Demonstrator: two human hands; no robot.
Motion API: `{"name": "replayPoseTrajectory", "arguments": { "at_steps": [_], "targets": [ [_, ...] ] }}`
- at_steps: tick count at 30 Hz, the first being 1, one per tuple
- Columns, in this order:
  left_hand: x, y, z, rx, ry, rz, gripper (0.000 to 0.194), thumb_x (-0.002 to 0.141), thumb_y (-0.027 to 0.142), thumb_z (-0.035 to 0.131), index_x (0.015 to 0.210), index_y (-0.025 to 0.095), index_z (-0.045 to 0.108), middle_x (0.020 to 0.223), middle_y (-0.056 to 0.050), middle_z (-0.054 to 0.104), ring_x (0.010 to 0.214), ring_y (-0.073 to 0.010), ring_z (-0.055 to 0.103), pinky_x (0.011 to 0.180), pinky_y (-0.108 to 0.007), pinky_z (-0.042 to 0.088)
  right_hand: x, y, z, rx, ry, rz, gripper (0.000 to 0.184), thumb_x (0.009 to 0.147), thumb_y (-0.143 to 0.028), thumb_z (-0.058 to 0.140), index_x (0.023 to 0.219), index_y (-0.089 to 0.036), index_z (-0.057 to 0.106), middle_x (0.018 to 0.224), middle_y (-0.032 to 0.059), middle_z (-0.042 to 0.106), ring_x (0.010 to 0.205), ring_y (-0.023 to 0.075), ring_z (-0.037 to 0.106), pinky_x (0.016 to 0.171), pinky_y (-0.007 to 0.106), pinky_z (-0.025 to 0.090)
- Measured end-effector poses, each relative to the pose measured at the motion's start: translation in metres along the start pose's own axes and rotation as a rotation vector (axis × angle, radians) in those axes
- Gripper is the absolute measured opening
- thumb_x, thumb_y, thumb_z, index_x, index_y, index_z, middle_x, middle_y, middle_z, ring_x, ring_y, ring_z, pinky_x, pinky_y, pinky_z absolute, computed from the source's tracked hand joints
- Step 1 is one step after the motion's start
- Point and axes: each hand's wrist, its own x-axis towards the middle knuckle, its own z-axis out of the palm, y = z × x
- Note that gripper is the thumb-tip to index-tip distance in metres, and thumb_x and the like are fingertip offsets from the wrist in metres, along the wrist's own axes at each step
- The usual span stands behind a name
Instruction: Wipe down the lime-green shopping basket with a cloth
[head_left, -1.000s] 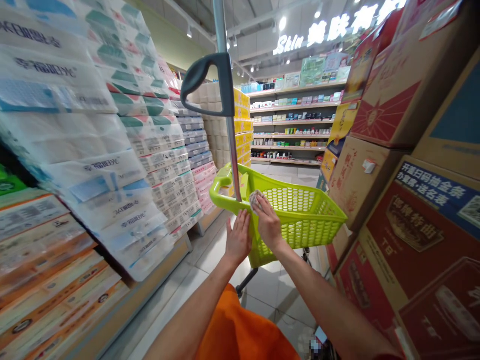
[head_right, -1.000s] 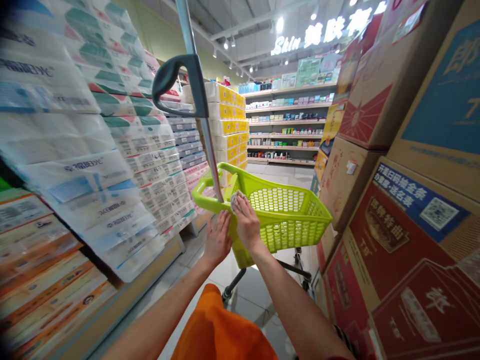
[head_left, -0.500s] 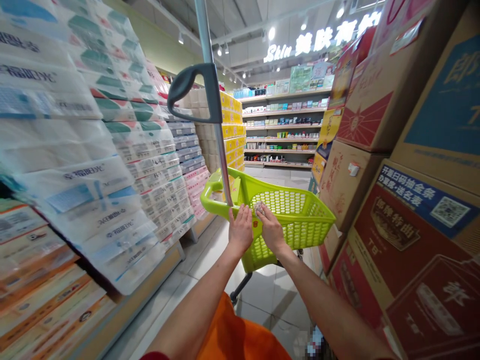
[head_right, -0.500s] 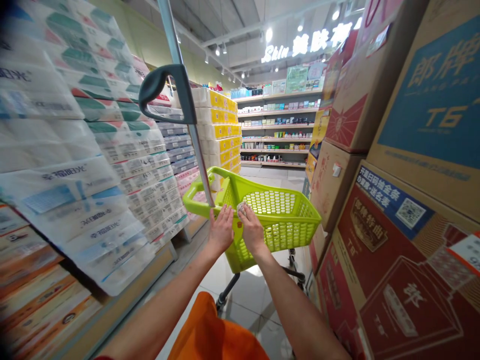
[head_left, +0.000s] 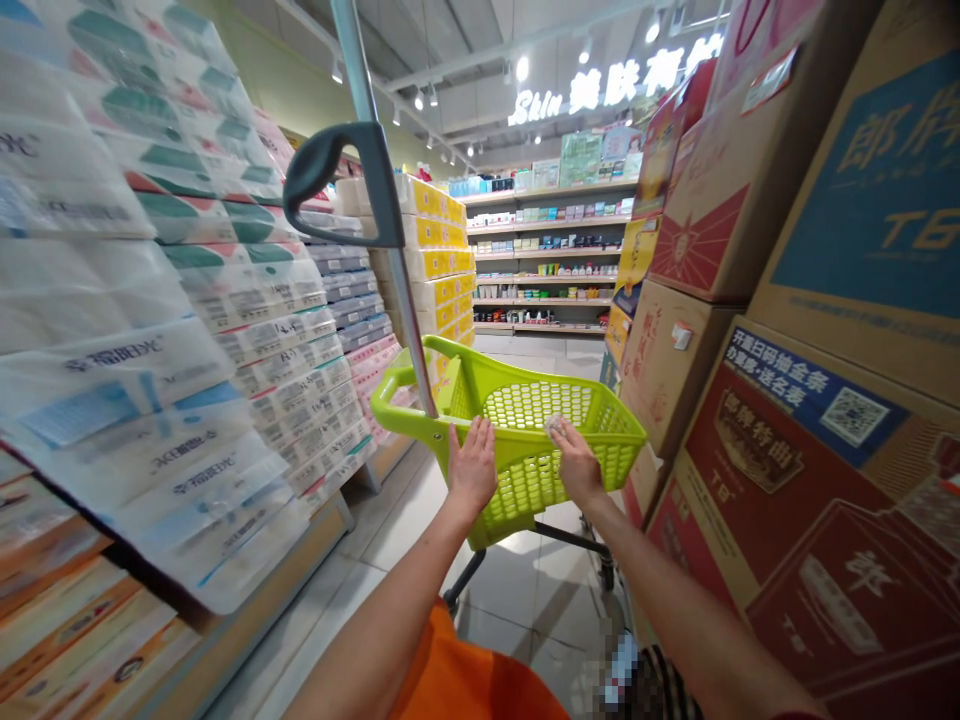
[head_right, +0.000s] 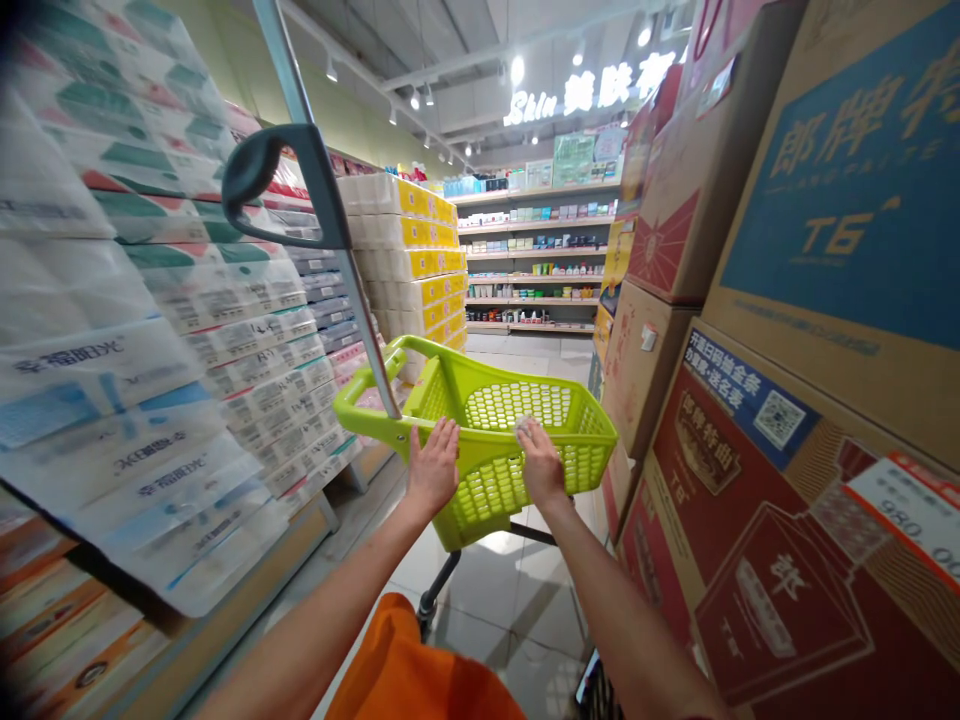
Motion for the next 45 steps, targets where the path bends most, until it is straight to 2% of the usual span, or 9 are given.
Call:
{"name": "replayPoseTrajectory", "arguments": {
  "at_steps": [3, 9, 16, 18, 22, 29, 35, 41, 45],
  "targets": [
    [-0.001, -0.002, 0.002, 0.009, 0.02, -0.021, 0.059, 0.071, 0.013, 0.039, 0.13, 0.009, 0.039, 0.136, -0.013, 0.041, 0.13, -0.0253, 0.028, 0.108, -0.054, 0.007, 0.0, 0.026, -0.008, -0.046, 0.062, 0.102, 0.047, 0.071, 0.003, 0.034, 0.101, -0.017, 0.065, 0.121, 0.0103, 0.056, 0.117, 0.0188, 0.047, 0.097, 0.038, 0.042],
    [0.0, 0.008, 0.01, 0.003, -0.051, 0.0, 0.065, 0.068, 0.013, 0.039, 0.132, 0.006, 0.033, 0.139, -0.015, 0.035, 0.133, -0.0259, 0.021, 0.107, -0.055, 0.008, -0.007, 0.0, 0.007, -0.003, -0.005, -0.074, 0.05, 0.071, 0.003, 0.034, 0.109, -0.016, 0.061, 0.128, 0.0081, 0.05, 0.122, 0.0168, 0.042, 0.102, 0.035, 0.038],
    [-0.004, 0.005, 0.014, 0.009, -0.045, 0.009, 0.066, 0.068, 0.011, 0.039, 0.133, 0.007, 0.031, 0.14, -0.014, 0.032, 0.133, -0.0251, 0.02, 0.107, -0.055, 0.008, -0.015, 0.074, -0.034, -0.183, 0.081, 0.294, 0.047, 0.071, 0.001, 0.035, 0.106, -0.014, 0.063, 0.126, 0.0125, 0.052, 0.119, 0.0236, 0.045, 0.097, 0.041, 0.041],
    [-0.004, 0.007, 0.013, 0.008, -0.037, 0.001, 0.066, 0.068, 0.011, 0.039, 0.133, 0.006, 0.032, 0.14, -0.015, 0.033, 0.133, -0.0253, 0.022, 0.107, -0.055, 0.008, -0.015, 0.066, -0.03, -0.165, 0.107, 0.25, 0.048, 0.071, 0.001, 0.034, 0.105, -0.016, 0.064, 0.124, 0.0108, 0.053, 0.118, 0.0217, 0.046, 0.096, 0.039, 0.042],
    [-0.006, 0.008, 0.01, 0.014, -0.043, 0.004, 0.064, 0.069, 0.01, 0.038, 0.132, 0.006, 0.033, 0.14, -0.014, 0.032, 0.133, -0.0248, 0.02, 0.108, -0.054, 0.008, -0.016, 0.037, -0.016, -0.045, 0.045, -0.029, 0.05, 0.072, 0.001, 0.033, 0.107, -0.021, 0.062, 0.124, 0.0042, 0.054, 0.118, 0.0158, 0.046, 0.096, 0.033, 0.043],
    [-0.007, 0.009, 0.01, 0.035, -0.055, 0.008, 0.067, 0.068, 0.01, 0.039, 0.134, 0.008, 0.029, 0.141, -0.013, 0.031, 0.133, -0.0248, 0.02, 0.108, -0.053, 0.007, -0.016, 0.078, -0.041, -0.205, 0.061, 0.325, 0.047, 0.07, 0.001, 0.035, 0.105, -0.013, 0.063, 0.124, 0.0125, 0.052, 0.116, 0.0205, 0.048, 0.097, 0.035, 0.041],
    [-0.006, 0.009, 0.015, 0.074, -0.078, 0.009, 0.07, 0.069, 0.012, 0.039, 0.137, 0.009, 0.023, 0.142, -0.013, 0.029, 0.134, -0.0254, 0.017, 0.108, -0.054, 0.005, -0.013, 0.036, -0.024, -0.027, -0.078, 0.019, 0.051, 0.071, 0.003, 0.035, 0.106, -0.022, 0.063, 0.127, 0.0033, 0.051, 0.119, 0.014, 0.044, 0.099, 0.029, 0.039],
    [-0.007, 0.011, 0.013, 0.062, -0.09, 0.004, 0.066, 0.07, 0.011, 0.039, 0.135, 0.01, 0.029, 0.144, -0.011, 0.026, 0.134, -0.0248, 0.016, 0.108, -0.053, 0.006, -0.015, 0.068, -0.043, -0.146, 0.031, 0.349, 0.048, 0.07, 0.001, 0.034, 0.106, -0.016, 0.063, 0.128, 0.0102, 0.049, 0.118, 0.0216, 0.046, 0.096, 0.037, 0.041],
    [-0.007, 0.011, 0.009, 0.043, -0.102, -0.008, 0.063, 0.07, 0.011, 0.039, 0.133, 0.008, 0.033, 0.143, -0.012, 0.027, 0.134, -0.0247, 0.017, 0.108, -0.052, 0.009, -0.018, 0.039, -0.024, -0.019, -0.005, 0.169, 0.05, 0.071, 0.002, 0.033, 0.106, -0.018, 0.063, 0.13, 0.0079, 0.048, 0.12, 0.0198, 0.044, 0.098, 0.035, 0.04]
  ]
}}
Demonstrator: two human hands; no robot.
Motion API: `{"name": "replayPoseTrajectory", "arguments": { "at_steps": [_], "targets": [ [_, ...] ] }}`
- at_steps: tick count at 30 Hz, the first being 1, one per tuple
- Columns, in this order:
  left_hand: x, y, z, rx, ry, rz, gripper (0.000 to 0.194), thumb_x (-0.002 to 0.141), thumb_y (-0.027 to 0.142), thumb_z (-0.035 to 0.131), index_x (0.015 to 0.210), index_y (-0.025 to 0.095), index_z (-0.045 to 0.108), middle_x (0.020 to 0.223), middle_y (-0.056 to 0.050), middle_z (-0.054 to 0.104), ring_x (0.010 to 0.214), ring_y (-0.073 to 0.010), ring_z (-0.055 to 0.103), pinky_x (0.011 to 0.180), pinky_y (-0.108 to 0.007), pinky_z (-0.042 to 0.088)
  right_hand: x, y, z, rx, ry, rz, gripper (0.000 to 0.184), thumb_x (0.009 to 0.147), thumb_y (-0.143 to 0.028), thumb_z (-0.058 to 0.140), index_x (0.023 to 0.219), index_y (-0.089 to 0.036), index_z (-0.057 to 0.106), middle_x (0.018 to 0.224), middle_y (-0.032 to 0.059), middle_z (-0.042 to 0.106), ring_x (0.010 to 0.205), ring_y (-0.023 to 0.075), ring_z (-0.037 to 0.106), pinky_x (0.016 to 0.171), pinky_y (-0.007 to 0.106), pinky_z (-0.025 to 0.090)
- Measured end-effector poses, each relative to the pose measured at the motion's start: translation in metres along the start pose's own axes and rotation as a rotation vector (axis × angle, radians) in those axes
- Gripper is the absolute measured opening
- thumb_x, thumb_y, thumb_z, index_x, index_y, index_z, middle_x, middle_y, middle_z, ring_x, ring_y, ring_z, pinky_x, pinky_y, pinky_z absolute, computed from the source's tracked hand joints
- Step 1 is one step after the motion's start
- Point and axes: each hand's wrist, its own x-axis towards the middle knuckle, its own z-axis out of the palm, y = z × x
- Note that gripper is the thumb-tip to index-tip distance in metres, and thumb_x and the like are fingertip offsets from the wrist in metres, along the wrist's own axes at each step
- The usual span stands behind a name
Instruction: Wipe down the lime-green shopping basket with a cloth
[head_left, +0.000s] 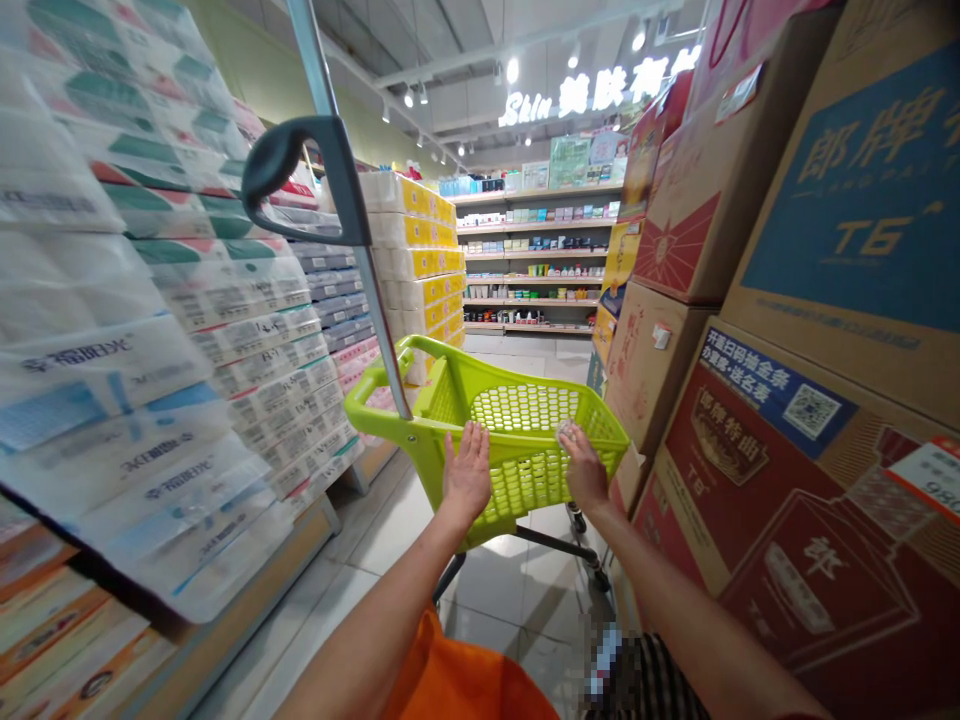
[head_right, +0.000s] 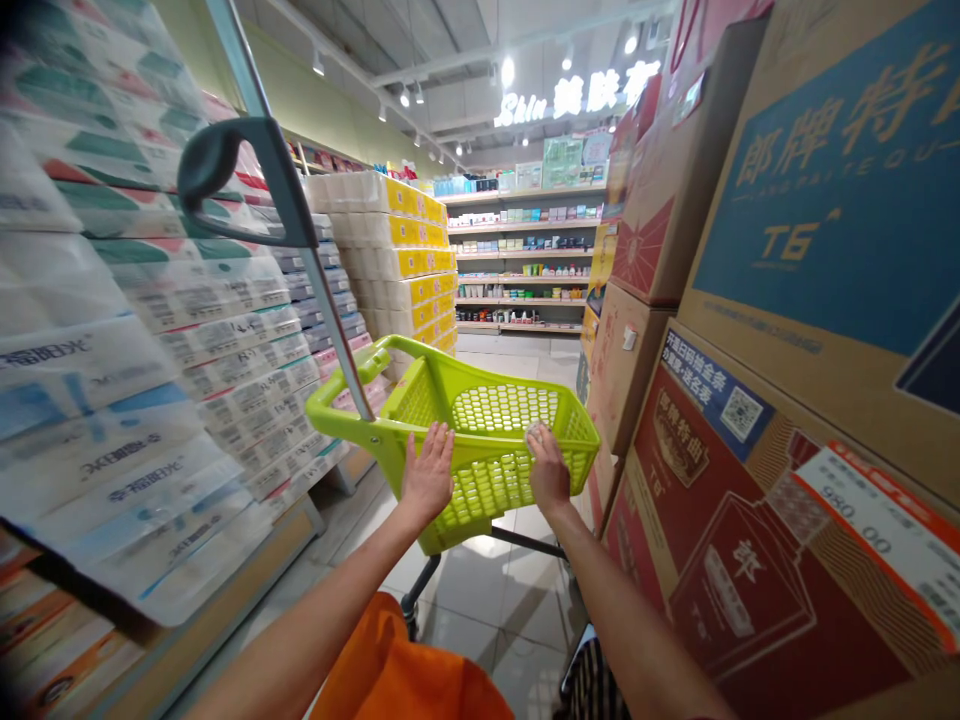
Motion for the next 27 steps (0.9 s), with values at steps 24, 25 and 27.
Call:
{"name": "replayPoseTrajectory", "arguments": {
  "at_steps": [24, 25, 27],
  "targets": [
    [0.007, -0.09, -0.065, -0.003, 0.186, -0.286, 0.055, 0.069, 0.017, 0.049, 0.124, 0.01, 0.043, 0.132, -0.013, 0.045, 0.126, -0.0282, 0.032, 0.103, -0.044, 0.025, 0.04, -0.169, 0.063, 0.4, -0.092, -0.171, 0.054, 0.064, 0.004, 0.038, 0.106, -0.02, 0.063, 0.128, 0.0042, 0.05, 0.117, 0.0162, 0.048, 0.1, 0.031, 0.039],
    [0.006, -0.086, -0.064, -0.003, 0.199, -0.276, 0.054, 0.07, 0.017, 0.049, 0.123, 0.011, 0.044, 0.132, -0.013, 0.045, 0.126, -0.0282, 0.032, 0.103, -0.044, 0.026, 0.036, -0.179, 0.062, 0.43, -0.074, -0.2, 0.053, 0.066, 0.003, 0.038, 0.107, -0.019, 0.063, 0.13, 0.0042, 0.048, 0.119, 0.0158, 0.045, 0.102, 0.031, 0.037],
    [0.002, -0.077, -0.063, -0.012, 0.228, -0.258, 0.052, 0.071, 0.017, 0.048, 0.122, 0.013, 0.045, 0.13, -0.011, 0.047, 0.125, -0.0277, 0.034, 0.101, -0.043, 0.027, 0.03, -0.179, 0.057, 0.452, -0.049, -0.225, 0.051, 0.069, 0.001, 0.036, 0.109, -0.018, 0.062, 0.133, 0.0043, 0.045, 0.122, 0.0157, 0.043, 0.103, 0.031, 0.035]
  ]
}}
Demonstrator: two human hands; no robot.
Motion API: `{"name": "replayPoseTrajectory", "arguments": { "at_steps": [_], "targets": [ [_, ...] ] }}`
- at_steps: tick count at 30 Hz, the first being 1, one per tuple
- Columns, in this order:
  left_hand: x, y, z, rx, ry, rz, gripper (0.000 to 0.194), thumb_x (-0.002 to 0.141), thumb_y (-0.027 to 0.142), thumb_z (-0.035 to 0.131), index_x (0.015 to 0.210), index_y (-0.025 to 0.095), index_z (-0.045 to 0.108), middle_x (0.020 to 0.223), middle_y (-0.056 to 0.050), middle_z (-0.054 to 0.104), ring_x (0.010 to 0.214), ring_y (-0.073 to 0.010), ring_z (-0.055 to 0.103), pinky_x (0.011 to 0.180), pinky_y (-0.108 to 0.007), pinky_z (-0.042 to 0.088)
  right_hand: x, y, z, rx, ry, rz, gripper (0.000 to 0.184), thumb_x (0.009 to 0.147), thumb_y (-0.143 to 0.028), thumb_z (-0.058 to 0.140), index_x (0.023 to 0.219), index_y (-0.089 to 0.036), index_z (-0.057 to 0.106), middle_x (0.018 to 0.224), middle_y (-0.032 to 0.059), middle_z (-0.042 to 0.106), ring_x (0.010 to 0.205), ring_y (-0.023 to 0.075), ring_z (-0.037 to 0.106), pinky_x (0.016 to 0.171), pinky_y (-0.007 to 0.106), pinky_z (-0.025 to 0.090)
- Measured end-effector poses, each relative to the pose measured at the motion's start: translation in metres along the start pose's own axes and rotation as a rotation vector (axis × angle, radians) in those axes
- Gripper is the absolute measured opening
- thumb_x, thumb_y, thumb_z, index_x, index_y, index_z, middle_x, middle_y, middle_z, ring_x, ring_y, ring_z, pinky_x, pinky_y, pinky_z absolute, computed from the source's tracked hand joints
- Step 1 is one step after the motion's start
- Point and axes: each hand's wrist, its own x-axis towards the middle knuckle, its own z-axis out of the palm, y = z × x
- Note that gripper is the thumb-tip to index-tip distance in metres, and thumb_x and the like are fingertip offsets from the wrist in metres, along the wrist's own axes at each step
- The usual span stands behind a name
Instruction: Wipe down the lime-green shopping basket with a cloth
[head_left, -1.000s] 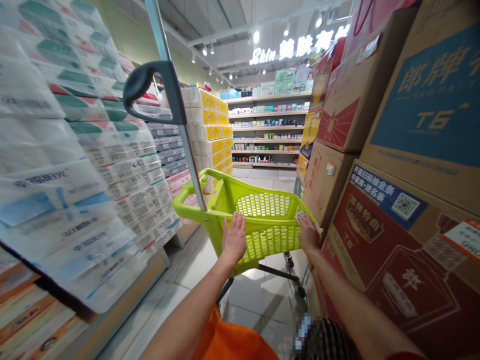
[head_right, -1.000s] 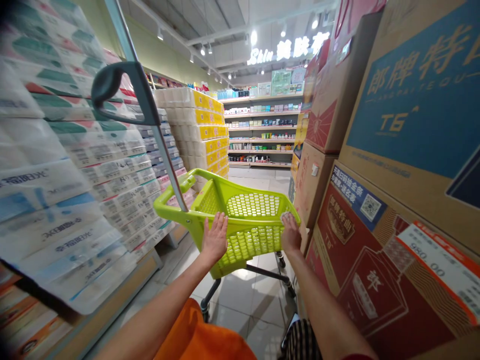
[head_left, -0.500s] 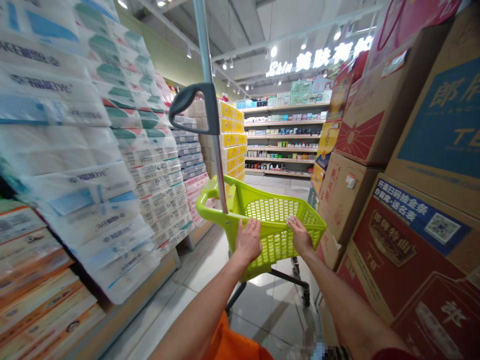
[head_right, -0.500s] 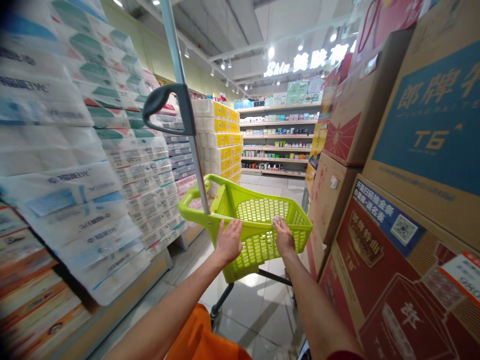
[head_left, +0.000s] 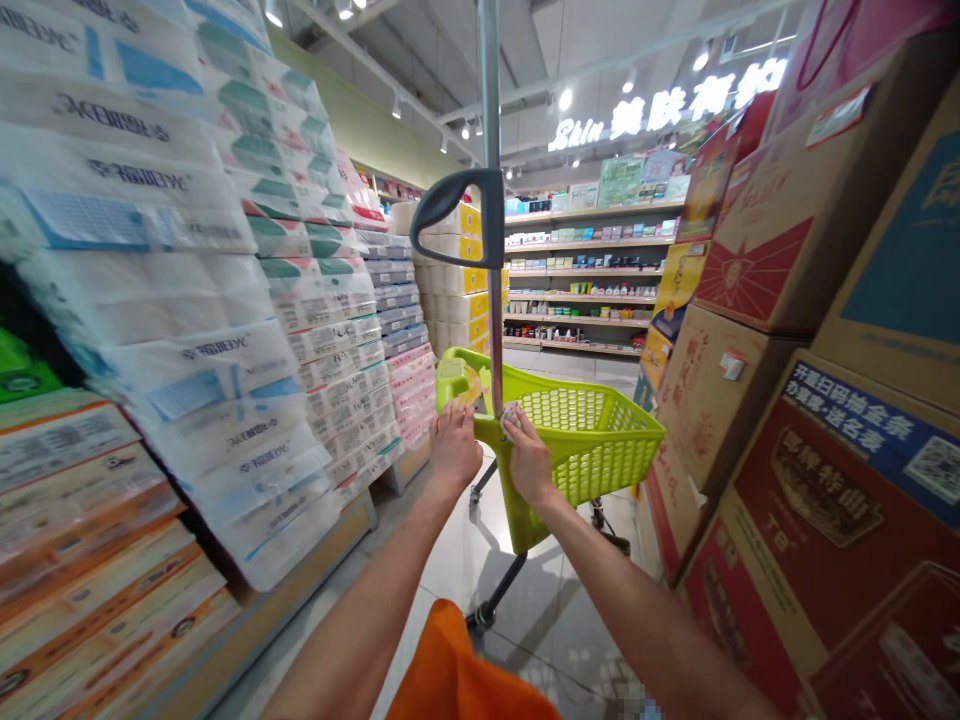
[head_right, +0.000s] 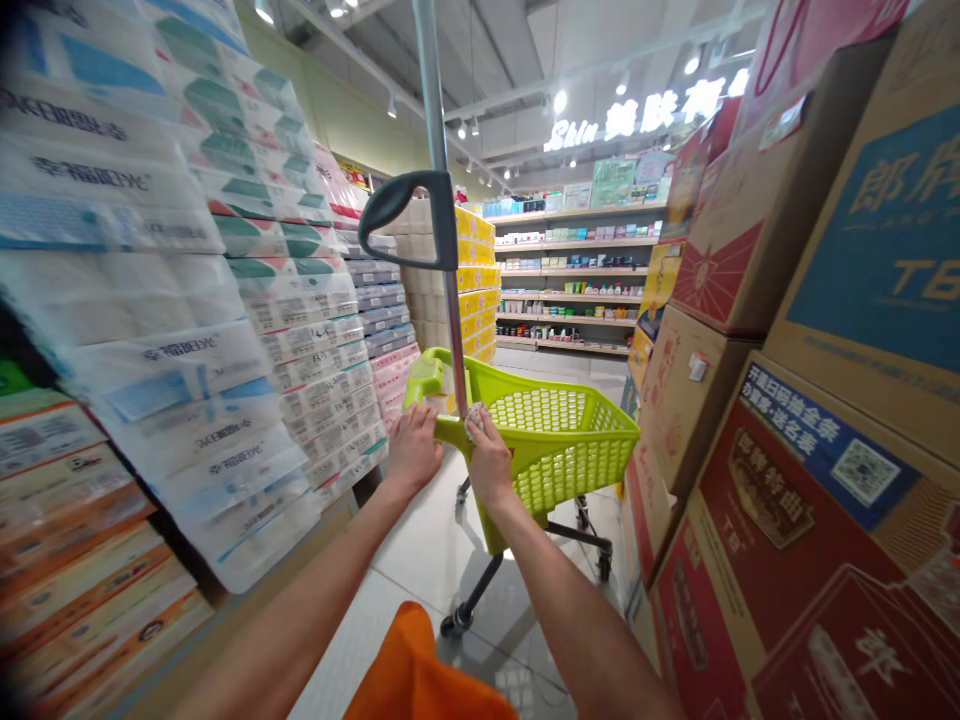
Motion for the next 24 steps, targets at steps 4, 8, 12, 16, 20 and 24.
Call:
{"name": "replayPoseTrajectory", "arguments": {
  "at_steps": [4, 8, 12, 16, 20, 24],
  "targets": [
    [-0.006, 0.004, -0.005, -0.068, 0.022, 0.067, 0.045, 0.074, 0.018, 0.048, 0.119, 0.019, 0.049, 0.123, -0.008, 0.054, 0.12, -0.0252, 0.04, 0.098, -0.042, 0.029, -0.008, 0.025, -0.032, -0.082, 0.05, 0.128, 0.05, 0.069, 0.0, 0.036, 0.109, -0.018, 0.062, 0.132, 0.005, 0.046, 0.12, 0.0169, 0.045, 0.104, 0.033, 0.035],
    [0.002, -0.001, -0.01, -0.153, -0.003, 0.068, 0.04, 0.076, 0.031, 0.053, 0.115, 0.021, 0.05, 0.125, -0.007, 0.053, 0.119, -0.0244, 0.042, 0.1, -0.045, 0.026, -0.012, 0.023, -0.05, -0.121, 0.052, 0.143, 0.049, 0.07, 0.0, 0.036, 0.108, -0.017, 0.062, 0.131, 0.006, 0.048, 0.121, 0.0175, 0.044, 0.105, 0.035, 0.033],
    [0.005, 0.003, -0.009, -0.183, 0.003, 0.094, 0.033, 0.077, 0.034, 0.055, 0.106, 0.02, 0.055, 0.123, -0.007, 0.055, 0.118, -0.0225, 0.043, 0.1, -0.044, 0.025, -0.014, -0.014, -0.051, -0.081, 0.077, -0.048, 0.046, 0.077, -0.003, 0.034, 0.112, -0.018, 0.06, 0.132, 0.0059, 0.046, 0.124, 0.0171, 0.039, 0.105, 0.035, 0.034],
    [-0.005, 0.028, -0.011, -0.194, 0.075, 0.088, 0.03, 0.078, 0.038, 0.054, 0.103, 0.022, 0.056, 0.118, -0.005, 0.057, 0.112, -0.0226, 0.047, 0.093, -0.042, 0.031, -0.003, -0.031, -0.057, -0.114, -0.017, -0.141, 0.043, 0.076, -0.004, 0.036, 0.109, -0.017, 0.062, 0.126, 0.0082, 0.052, 0.118, 0.0182, 0.047, 0.1, 0.034, 0.04],
    [-0.017, 0.055, -0.018, -0.233, 0.072, 0.096, 0.033, 0.076, 0.045, 0.055, 0.099, 0.022, 0.057, 0.111, -0.006, 0.06, 0.105, -0.024, 0.05, 0.089, -0.042, 0.032, 0.006, -0.017, -0.075, -0.215, -0.007, -0.047, 0.044, 0.073, -0.003, 0.037, 0.105, -0.016, 0.063, 0.115, 0.0106, 0.059, 0.111, 0.0205, 0.052, 0.098, 0.038, 0.041],
    [-0.01, 0.058, -0.019, -0.3, 0.008, 0.197, 0.044, 0.075, 0.047, 0.055, 0.111, 0.021, 0.052, 0.116, -0.007, 0.058, 0.109, -0.0232, 0.048, 0.094, -0.042, 0.03, 0.006, 0.007, -0.107, -0.142, -0.002, -0.037, 0.045, 0.072, -0.004, 0.036, 0.104, -0.018, 0.064, 0.115, 0.0077, 0.059, 0.111, 0.0193, 0.051, 0.099, 0.039, 0.039]
  ]
}}
